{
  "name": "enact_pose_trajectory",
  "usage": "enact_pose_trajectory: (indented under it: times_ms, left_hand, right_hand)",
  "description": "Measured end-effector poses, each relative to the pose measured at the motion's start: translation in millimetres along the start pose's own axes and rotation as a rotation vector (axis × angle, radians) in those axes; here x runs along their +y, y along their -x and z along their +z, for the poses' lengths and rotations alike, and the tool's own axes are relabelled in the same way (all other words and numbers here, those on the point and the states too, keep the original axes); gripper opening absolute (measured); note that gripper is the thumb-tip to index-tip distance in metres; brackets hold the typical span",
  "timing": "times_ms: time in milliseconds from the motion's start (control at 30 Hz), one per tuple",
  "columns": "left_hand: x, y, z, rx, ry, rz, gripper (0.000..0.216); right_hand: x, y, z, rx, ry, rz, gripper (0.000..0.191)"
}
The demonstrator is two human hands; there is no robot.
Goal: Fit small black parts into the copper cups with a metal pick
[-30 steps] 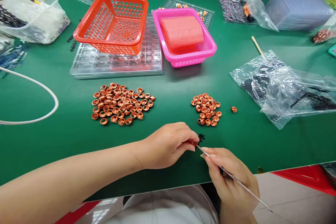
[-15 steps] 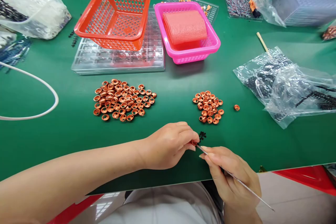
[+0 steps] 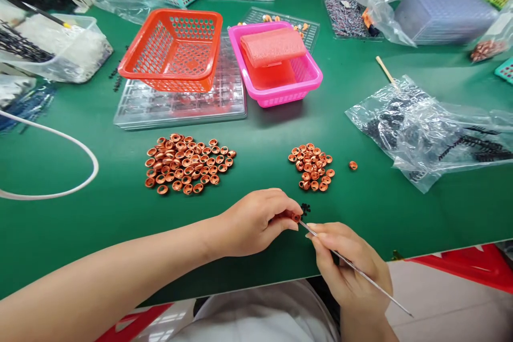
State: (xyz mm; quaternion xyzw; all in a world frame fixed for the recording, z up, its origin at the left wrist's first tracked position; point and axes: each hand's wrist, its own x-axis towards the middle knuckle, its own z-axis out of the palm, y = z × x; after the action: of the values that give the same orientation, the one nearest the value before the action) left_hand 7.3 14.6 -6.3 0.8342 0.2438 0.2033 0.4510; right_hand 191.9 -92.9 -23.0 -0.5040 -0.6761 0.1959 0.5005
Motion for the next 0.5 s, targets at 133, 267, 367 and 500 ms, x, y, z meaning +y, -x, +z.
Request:
enact_pose_trajectory:
  times_ms: [133, 267, 367, 500]
  left_hand:
    - [-0.5, 0.1, -0.3, -0.005, 0.006, -0.008, 0.010]
    - [-1.1, 0.3, 0.0, -0.005, 0.009, -0.013, 0.010]
    - [-0.6, 0.0, -0.4, -0.008, 0.013, -0.021, 0.011]
    - [0.2, -0.3, -1.4, -0.011, 0.031, -0.028, 0.011]
  right_hand:
    - [-0.3, 0.3, -0.2, 0.000, -0.004, 0.010, 0.036]
    - [-1.1, 0.1, -0.3, 0.008, -0.002, 0.015, 0.036]
    - [-1.6, 0.7, -0.2, 0.027, -0.017, 0.022, 0.036]
    - [-2.6, 2.5, 0.3, 0.061, -0.031, 0.056, 0.035]
